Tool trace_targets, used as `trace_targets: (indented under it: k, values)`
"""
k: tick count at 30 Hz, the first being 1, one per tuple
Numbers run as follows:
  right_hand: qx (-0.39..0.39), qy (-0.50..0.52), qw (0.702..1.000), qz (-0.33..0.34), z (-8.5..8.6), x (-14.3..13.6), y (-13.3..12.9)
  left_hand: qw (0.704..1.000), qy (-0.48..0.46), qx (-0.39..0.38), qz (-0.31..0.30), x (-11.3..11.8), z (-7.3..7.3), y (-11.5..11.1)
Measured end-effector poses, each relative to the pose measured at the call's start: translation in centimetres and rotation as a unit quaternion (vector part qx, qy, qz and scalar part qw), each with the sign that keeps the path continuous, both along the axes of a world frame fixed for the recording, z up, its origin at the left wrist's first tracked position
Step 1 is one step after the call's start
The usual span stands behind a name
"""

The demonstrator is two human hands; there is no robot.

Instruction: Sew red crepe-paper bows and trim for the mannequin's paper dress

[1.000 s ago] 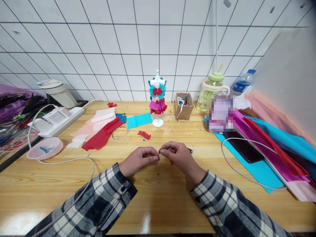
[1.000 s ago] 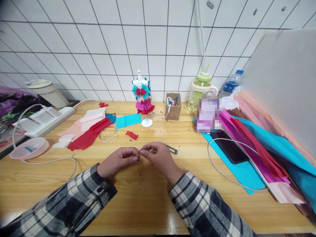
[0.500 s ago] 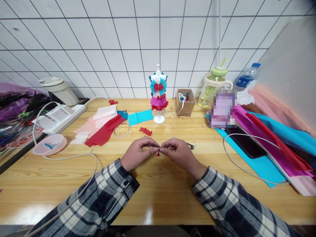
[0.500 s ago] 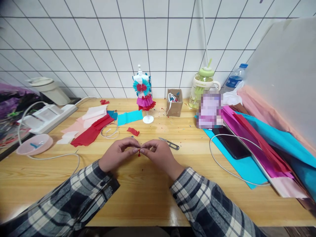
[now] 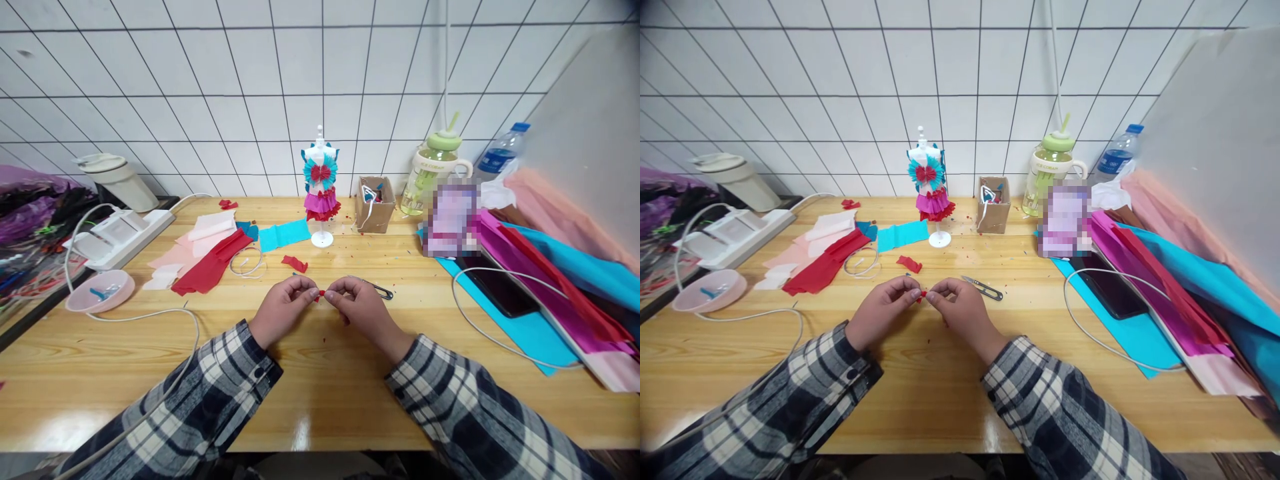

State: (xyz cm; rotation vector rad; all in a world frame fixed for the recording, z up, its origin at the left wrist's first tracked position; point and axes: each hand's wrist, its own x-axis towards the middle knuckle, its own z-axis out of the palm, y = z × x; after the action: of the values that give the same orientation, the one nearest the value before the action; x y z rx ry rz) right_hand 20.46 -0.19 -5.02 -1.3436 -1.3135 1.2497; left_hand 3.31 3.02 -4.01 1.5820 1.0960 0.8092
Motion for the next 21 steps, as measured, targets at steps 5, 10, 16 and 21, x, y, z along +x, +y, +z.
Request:
trace_targets:
  k: [5, 10, 16, 21]
  values:
    - [-0.014, -0.002, 1.000, 0.013, -0.4, -0.1, 0.1, 0.999, -0.030, -0.036, 0.020, 0.3, -0.5, -0.3]
    - [0.119, -0.171, 0.978, 0.016, -0.2, 0.5, 0.3, 0.999, 0.035, 0.008, -0.017, 0.1, -0.4, -0.4]
    - [0.198, -0.247, 0.948, 0.042, 0.0, 0.6, 0.1, 0.974, 0.139, 0.175, -0.030, -0.3, 0.4, -0.2]
    - [0.146, -0.189, 0.971, 0.012, -0.2, -0.1, -0.1, 0.998, 0.030, 0.057, 0.007, -0.1, 0.1, -0.3]
